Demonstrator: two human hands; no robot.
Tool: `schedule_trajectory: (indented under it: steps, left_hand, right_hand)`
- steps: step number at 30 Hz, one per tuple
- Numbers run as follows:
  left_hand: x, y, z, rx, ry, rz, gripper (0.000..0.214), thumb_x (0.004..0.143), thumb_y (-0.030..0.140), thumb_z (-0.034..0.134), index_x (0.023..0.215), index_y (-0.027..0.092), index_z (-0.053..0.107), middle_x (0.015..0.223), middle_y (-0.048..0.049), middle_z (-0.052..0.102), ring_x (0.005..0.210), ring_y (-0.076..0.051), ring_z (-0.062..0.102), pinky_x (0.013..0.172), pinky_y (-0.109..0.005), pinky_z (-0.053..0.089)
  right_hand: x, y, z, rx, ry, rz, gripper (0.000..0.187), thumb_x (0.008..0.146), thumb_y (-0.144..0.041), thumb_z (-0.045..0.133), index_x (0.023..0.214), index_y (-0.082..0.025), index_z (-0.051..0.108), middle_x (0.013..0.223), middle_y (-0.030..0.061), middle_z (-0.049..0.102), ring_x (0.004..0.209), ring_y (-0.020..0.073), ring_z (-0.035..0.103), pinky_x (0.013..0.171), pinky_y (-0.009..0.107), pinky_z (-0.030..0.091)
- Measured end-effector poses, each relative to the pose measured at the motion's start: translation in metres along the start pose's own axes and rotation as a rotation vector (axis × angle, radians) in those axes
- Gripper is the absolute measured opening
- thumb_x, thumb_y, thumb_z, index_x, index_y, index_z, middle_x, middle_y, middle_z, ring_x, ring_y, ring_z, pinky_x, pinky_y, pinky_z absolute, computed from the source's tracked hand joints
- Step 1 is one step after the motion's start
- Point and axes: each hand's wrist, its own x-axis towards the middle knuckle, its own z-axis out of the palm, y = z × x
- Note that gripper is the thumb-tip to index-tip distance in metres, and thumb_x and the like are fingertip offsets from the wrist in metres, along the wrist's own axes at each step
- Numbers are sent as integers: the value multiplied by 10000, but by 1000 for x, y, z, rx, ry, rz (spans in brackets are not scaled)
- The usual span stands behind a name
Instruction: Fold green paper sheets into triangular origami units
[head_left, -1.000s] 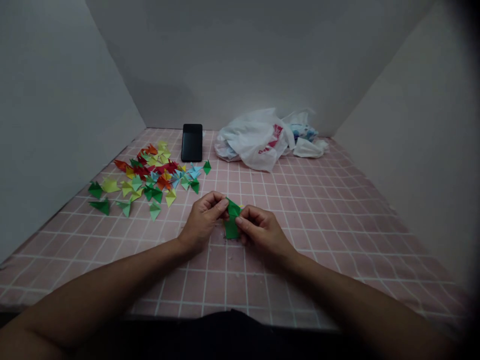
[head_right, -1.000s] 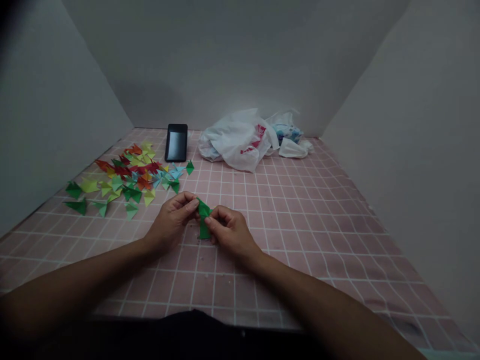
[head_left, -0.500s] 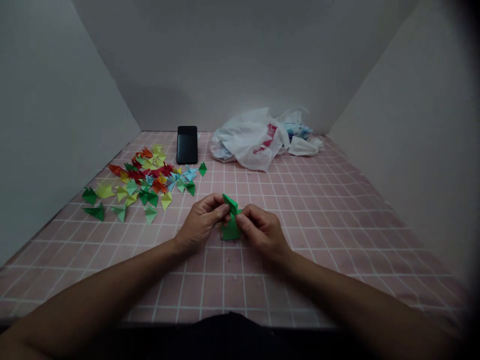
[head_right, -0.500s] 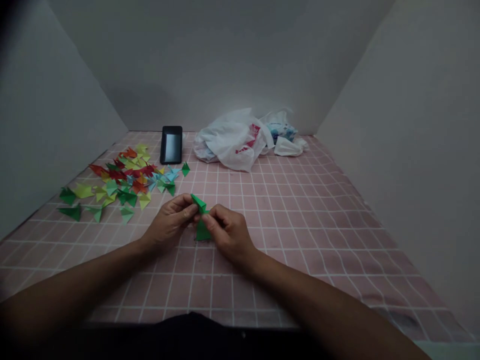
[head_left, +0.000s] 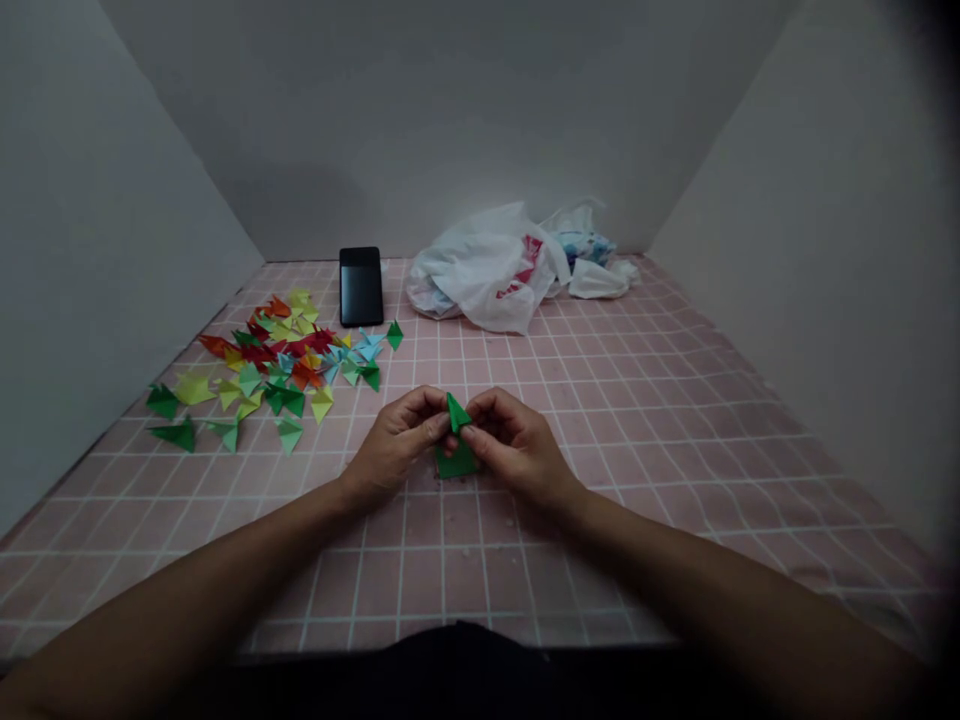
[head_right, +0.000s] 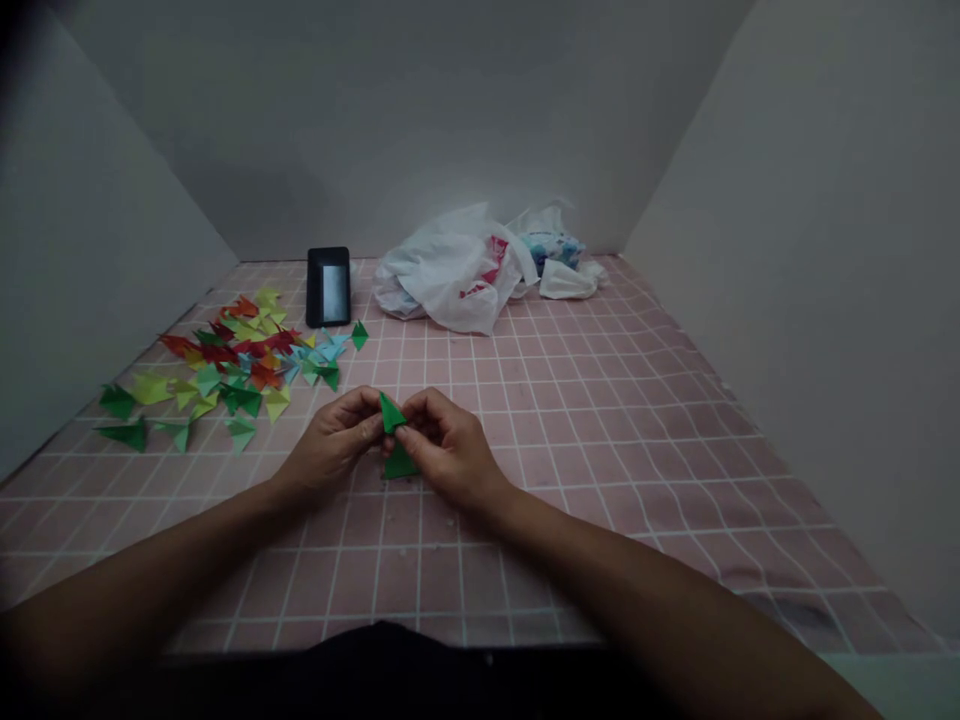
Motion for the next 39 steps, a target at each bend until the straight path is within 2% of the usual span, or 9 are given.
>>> schedule_trajectory:
  steps: [2, 5, 10, 17, 21, 25, 32, 35, 39]
  left_hand:
    - [0, 0, 1, -4, -1, 9, 260, 824, 362, 820, 896, 165, 666, 718, 24, 657, 615, -90, 610, 614, -205, 513]
    - [0, 1, 2, 25, 15, 36, 244, 811, 340, 829, 886, 164, 678, 727, 18, 669, 625, -96, 625, 621, -210, 526]
    - [-2, 5, 5, 174, 58, 129, 132, 814, 243, 793, 854, 159, 700, 763, -5, 688, 669, -115, 665, 643, -220, 555]
    - [-5, 8, 6, 421, 124, 323, 24, 832, 158, 705, 818, 165, 687, 779, -19, 660, 695, -127, 644, 635, -235, 537]
    - [-8, 10, 8, 606, 133, 415, 50, 837, 129, 675, 808, 169, 672, 758, -15, 646, 682, -125, 628, 621, -232, 510]
    - [-10, 12, 11, 710, 143, 491, 96, 830, 98, 669, 775, 173, 647, 725, 4, 625, 645, -106, 604, 596, -215, 481]
    - [-10, 9, 10, 661, 165, 425, 72, 848, 140, 666, 789, 177, 646, 736, -4, 632, 657, -122, 616, 600, -233, 514]
    - [-10, 9, 9, 542, 110, 345, 13, 857, 173, 674, 844, 173, 670, 761, -16, 665, 676, -128, 647, 618, -235, 543]
    - [-8, 8, 8, 373, 48, 247, 68, 842, 214, 709, 879, 170, 672, 758, -14, 680, 672, -134, 665, 631, -247, 572]
  right_hand:
    - [-1, 2, 0, -82, 15, -48, 79, 894, -263, 648, 908, -218, 585, 807, 16, 689, 742, 158, 667, 683, 301, 528]
    - [-2, 5, -1, -136, 59, -104, 67, 907, -244, 624, 933, -220, 567, 799, 5, 660, 714, 147, 644, 639, 281, 495]
    - [-1, 5, -4, -246, 160, -152, 124, 882, -239, 637, 808, -212, 542, 713, -27, 540, 630, 118, 504, 566, 257, 401]
    - [-1, 3, -1, -141, 108, -57, 133, 877, -305, 674, 826, -199, 612, 730, -9, 583, 647, 122, 520, 581, 263, 417]
    - [-2, 5, -1, -183, 113, -93, 140, 871, -284, 675, 784, -205, 599, 716, -11, 572, 665, 130, 526, 595, 267, 424]
    - [-2, 5, -2, -291, 120, -166, 85, 892, -263, 648, 837, -204, 623, 771, 10, 609, 702, 144, 556, 624, 280, 446]
    - [-4, 2, -2, -540, 121, -411, 67, 907, -139, 582, 904, -206, 576, 792, 4, 594, 681, 133, 558, 630, 269, 444]
    - [-4, -1, -2, -578, 114, -421, 64, 918, -148, 590, 920, -207, 566, 798, 8, 588, 688, 138, 562, 628, 271, 448]
    - [-3, -3, -4, -592, 107, -422, 59, 942, -161, 578, 920, -214, 562, 803, 15, 591, 703, 146, 570, 639, 281, 455]
